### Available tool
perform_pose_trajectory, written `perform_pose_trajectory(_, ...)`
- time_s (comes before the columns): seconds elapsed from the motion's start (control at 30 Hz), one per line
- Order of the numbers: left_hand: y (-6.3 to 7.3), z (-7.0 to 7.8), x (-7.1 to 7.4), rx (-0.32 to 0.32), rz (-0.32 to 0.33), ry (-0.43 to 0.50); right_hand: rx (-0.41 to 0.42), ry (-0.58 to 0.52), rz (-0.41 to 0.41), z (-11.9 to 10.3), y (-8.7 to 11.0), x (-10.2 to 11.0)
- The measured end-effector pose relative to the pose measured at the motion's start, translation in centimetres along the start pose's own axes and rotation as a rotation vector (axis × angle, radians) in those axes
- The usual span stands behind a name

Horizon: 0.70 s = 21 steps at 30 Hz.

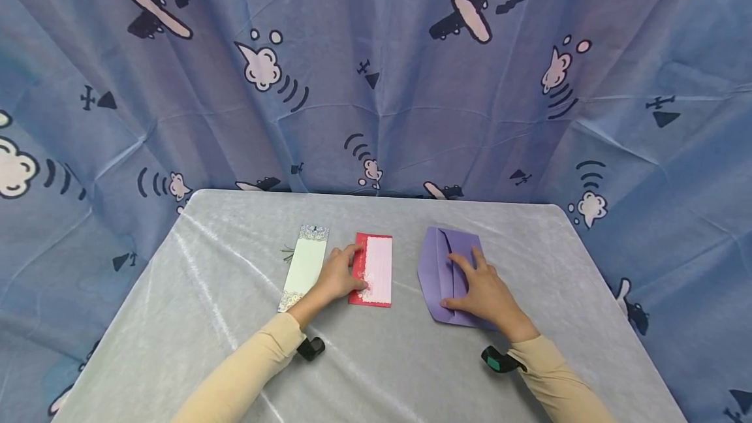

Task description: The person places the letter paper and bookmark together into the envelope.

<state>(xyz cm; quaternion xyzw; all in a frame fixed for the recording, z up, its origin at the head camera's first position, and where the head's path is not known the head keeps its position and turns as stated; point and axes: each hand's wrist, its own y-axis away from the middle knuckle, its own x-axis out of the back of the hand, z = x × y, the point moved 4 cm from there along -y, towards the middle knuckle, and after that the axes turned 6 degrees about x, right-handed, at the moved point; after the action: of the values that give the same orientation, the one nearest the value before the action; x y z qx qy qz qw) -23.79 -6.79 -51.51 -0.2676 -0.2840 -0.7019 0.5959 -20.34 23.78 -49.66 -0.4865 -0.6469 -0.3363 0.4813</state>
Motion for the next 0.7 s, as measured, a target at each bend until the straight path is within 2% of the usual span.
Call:
perform_pose_trajectory(0.3, 0.2, 0.31, 0.03, 0.006, -0.023, -0.001, 0.01, 0.003, 0.004, 0.05, 0.03, -0.09)
perform_pose_trajectory(0.53, 0.3, 0.39, 0.07, -0.03, -0.044, 0.009, 0.006, -0.003, 0.003, 0.0, 0.07, -0.09)
perform_pose_trajectory(0.7, 0.37, 0.3, 0.14, -0.024, -0.06, 0.026, 0.005, 0.0, 0.0, -0.15, 0.08, -0.01)
